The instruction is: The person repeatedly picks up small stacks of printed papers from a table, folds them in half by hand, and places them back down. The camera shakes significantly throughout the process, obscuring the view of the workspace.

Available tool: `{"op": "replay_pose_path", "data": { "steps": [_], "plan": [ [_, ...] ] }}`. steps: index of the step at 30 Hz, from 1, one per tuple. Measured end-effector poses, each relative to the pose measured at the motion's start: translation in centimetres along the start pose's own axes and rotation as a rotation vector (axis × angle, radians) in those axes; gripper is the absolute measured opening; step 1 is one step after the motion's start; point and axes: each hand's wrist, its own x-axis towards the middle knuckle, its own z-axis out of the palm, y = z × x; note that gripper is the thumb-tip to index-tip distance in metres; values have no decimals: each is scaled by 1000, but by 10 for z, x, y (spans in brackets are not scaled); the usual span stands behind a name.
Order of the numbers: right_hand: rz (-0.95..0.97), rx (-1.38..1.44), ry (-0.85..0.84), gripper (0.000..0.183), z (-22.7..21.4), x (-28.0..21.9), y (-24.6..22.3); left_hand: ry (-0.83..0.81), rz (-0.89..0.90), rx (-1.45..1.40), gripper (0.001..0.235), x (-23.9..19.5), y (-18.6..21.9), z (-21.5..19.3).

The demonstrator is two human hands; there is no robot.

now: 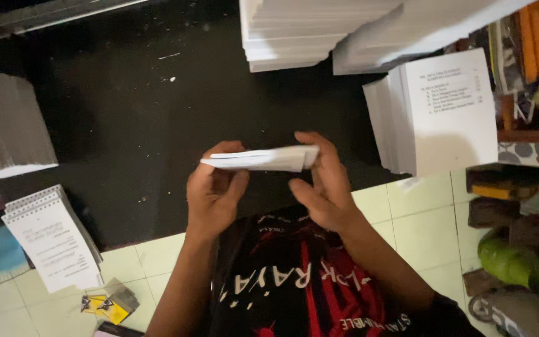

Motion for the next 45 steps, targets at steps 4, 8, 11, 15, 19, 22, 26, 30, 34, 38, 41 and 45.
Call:
{"op": "replay_pose_path", "data": {
  "steps": [4, 8, 11, 15, 19, 22, 26, 30, 34, 38, 41, 45],
  "plan": [
    [-29, -124, 77, 57, 7, 6, 30, -43, 85, 36, 37, 6, -26, -5],
    [-53, -68, 149, 43, 14, -2, 42, -81, 70, 11, 20, 9, -23, 5],
    [-115, -143, 148, 34, 19, -2, 37, -84, 86, 82, 20, 7, -13, 9],
    [-200, -210, 130, 16, 33, 1, -1, -102, 93, 118, 25, 4, 17, 14],
    [-185, -244, 122, 22, 25, 3, 37, -78, 105, 64, 24, 10, -12, 10],
    [-171, -295, 113, 21, 25, 3, 54, -67, 67, -1, 22, 11, -29, 9],
    [-132, -314, 109, 21, 23, 0, 54, -35, 82, -22, 23, 10, -22, 15],
    [-69, -329, 110, 15, 24, -4, 43, -53, 48, -54, 24, 13, -14, 15],
    [22, -431, -41, 15, 1, -6, -1, -79, -103, -224, 22, 5, -37, 7],
    [175, -176, -296, 28, -23, -12, -27, -167, -395, -511, 32, 3, -34, 10],
    [178, -86, -336, 31, -24, 1, -46, -253, -391, -727, 37, 11, -35, 22],
    [171, 124, -270, 40, -30, -1, -39, -301, -396, -884, 38, 17, -31, 39]
  ]
}}
